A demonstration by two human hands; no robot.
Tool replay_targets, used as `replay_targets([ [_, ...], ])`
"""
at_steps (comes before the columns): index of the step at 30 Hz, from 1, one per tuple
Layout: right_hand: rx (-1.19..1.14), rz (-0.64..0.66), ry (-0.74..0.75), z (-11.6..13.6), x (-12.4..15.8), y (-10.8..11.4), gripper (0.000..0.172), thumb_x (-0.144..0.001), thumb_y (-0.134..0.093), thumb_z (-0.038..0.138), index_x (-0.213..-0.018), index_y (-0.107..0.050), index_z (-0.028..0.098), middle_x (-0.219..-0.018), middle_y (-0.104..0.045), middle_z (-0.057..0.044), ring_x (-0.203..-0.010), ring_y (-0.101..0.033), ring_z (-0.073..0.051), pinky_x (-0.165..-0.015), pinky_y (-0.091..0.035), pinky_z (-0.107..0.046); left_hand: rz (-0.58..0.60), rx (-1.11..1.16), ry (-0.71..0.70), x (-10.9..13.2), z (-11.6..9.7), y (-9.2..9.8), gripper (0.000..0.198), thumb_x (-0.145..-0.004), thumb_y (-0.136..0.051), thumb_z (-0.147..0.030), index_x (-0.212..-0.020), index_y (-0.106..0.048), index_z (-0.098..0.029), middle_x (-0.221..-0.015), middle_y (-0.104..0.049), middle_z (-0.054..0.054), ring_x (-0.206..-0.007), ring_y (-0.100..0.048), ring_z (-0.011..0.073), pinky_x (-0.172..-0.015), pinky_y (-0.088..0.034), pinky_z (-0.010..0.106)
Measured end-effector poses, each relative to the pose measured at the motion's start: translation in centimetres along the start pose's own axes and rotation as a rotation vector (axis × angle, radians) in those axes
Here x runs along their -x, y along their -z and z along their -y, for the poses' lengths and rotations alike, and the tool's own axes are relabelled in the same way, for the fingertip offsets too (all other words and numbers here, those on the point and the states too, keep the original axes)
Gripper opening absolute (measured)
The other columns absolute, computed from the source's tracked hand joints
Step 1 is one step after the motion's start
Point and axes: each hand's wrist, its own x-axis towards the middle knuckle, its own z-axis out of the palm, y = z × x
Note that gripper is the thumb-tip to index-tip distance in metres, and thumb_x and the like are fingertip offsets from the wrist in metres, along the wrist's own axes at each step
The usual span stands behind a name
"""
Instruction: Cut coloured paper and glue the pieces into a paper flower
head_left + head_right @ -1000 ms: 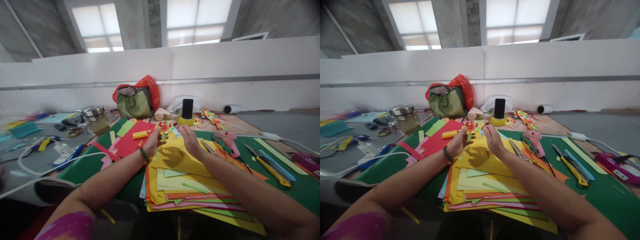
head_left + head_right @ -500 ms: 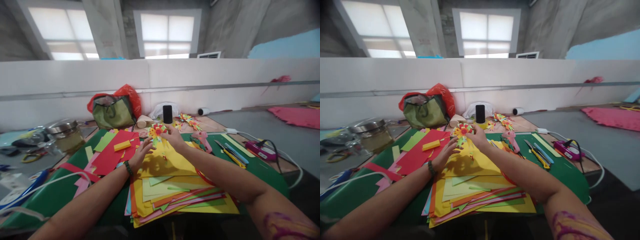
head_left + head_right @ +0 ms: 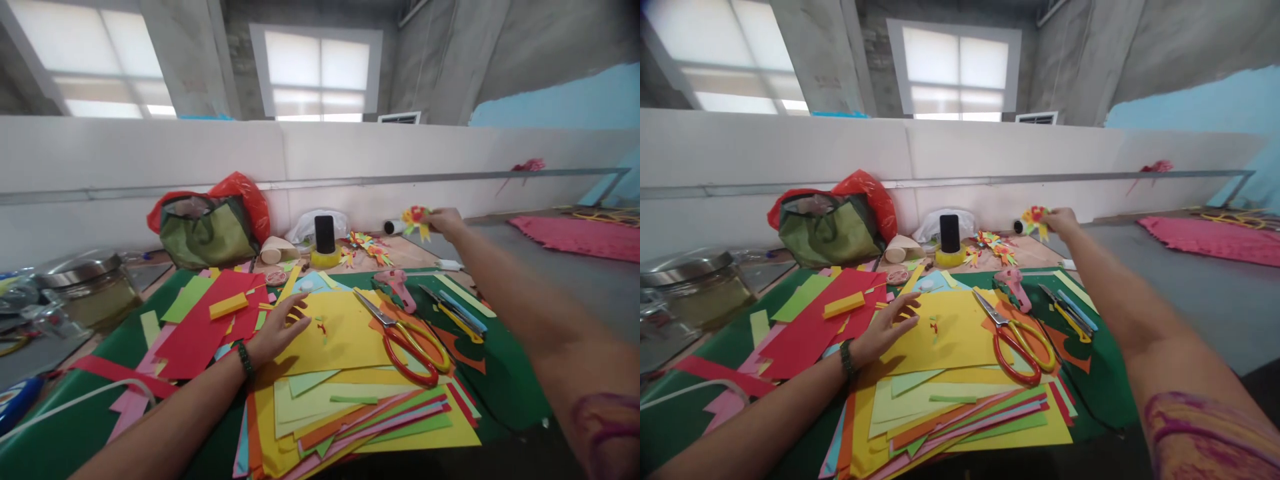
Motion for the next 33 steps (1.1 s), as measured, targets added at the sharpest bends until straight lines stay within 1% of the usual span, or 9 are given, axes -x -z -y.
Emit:
replay_targets([
  [6,0.0,0.075,-0.16,-3.6,-0.1,-2.1,0.016,-0.089,-0.064,0.026,-0.097,-0.063,0.013,-0.092,-0.065,-0.004,-0.076,-0.062,-0.013,-0.068,-0.054,-0.029,-0.015,-0.065,-0.02,-0.1,0.5,-0.1,0.055,-0.08,-0.061,-0.048,-0.126,-0.052,-0.02,-0.107,-0.059,0.01,-0.088,-0.061,0.0194,-0.076,-0.054,0.036],
  [9,-0.083,0.08,-0.084,-0.9,-0.2,-2.5,0.019,-0.071,-0.077,0.012,-0.07,-0.058,0.013,-0.062,-0.058,0.003,-0.055,-0.053,-0.008,-0.056,-0.048,-0.022,-0.094,-0.103,-0.049,-0.1,0.8,0.0,0.055,-0.079,-0.062,-0.046,-0.127,-0.052,-0.022,-0.11,-0.059,0.011,-0.091,-0.061,0.0209,-0.08,-0.053,0.039],
  [13,-0.181,0.181,0.066,4.8,1.8,-1.5,0.018,-0.068,-0.074,0.008,-0.068,-0.057,0.014,-0.059,-0.056,0.005,-0.051,-0.049,-0.004,-0.054,-0.045,-0.017,-0.22,-0.132,-0.103,-0.3,0.2,0.4,0.074,-0.071,-0.071,-0.044,-0.137,-0.043,-0.024,-0.128,-0.053,0.013,-0.106,-0.058,0.0252,-0.093,-0.047,0.046],
  [19,-0.245,0.582,0.283,10.0,12.4,-3.7,0.025,-0.059,-0.074,0.008,-0.079,-0.06,0.016,-0.067,-0.066,0.002,-0.058,-0.058,-0.009,-0.051,-0.046,-0.018,-0.224,0.185,-0.064,-1.8,-5.3,0.8,0.102,-0.063,-0.079,-0.039,-0.147,-0.023,-0.029,-0.15,-0.033,0.016,-0.072,-0.055,0.0091,-0.083,-0.052,0.038],
  [22,-0.328,0.752,0.366,10.8,17.2,-6.0,0.029,-0.057,-0.071,0.009,-0.082,-0.058,0.018,-0.067,-0.066,0.004,-0.061,-0.06,-0.011,-0.053,-0.047,-0.019,-0.064,0.471,-0.023,-2.6,-8.6,-0.2,0.075,-0.058,-0.081,-0.027,-0.126,-0.051,-0.024,-0.118,-0.06,0.006,-0.068,-0.053,0.0085,-0.076,-0.052,0.034],
  [25,-0.366,0.77,0.378,11.2,19.3,-7.9,0.032,-0.057,-0.07,0.009,-0.086,-0.059,0.019,-0.066,-0.065,0.006,-0.062,-0.06,-0.012,-0.053,-0.045,-0.019,0.088,0.607,0.027,-2.3,-11.3,-2.1,0.028,-0.062,-0.077,-0.029,-0.082,-0.063,-0.017,-0.068,-0.058,-0.001,-0.067,-0.054,0.0129,-0.075,-0.052,0.035],
  [28,-0.373,0.676,0.352,11.4,17.8,-8.5,0.03,-0.061,-0.07,0.008,-0.089,-0.061,0.017,-0.068,-0.066,0.005,-0.065,-0.06,-0.012,-0.058,-0.047,-0.02,0.202,0.659,0.126,-0.8,-13.1,-3.9,0.028,-0.071,-0.071,-0.041,-0.071,-0.06,-0.016,-0.051,-0.044,-0.004,-0.05,-0.041,0.0085,-0.055,-0.043,0.026],
  [30,-0.362,0.568,0.315,11.0,15.0,-7.8,0.026,-0.067,-0.069,0.007,-0.091,-0.062,0.016,-0.07,-0.066,0.004,-0.065,-0.059,-0.01,-0.06,-0.047,-0.019,0.154,0.674,0.199,0.7,-13.4,-4.3,0.034,-0.075,-0.068,-0.048,-0.067,-0.055,-0.016,-0.045,-0.027,-0.008,-0.044,-0.024,0.0053,-0.048,-0.03,0.021],
  [33,-0.307,0.408,0.235,9.0,9.1,-5.3,0.018,-0.078,-0.066,0.01,-0.095,-0.062,0.015,-0.081,-0.066,0.002,-0.069,-0.06,-0.009,-0.063,-0.049,-0.02,0.058,0.61,0.236,2.2,-11.7,-3.0,0.042,-0.067,-0.075,-0.049,-0.063,-0.048,-0.017,-0.049,-0.031,-0.008,-0.047,-0.024,0.0051,-0.046,-0.022,0.019],
])
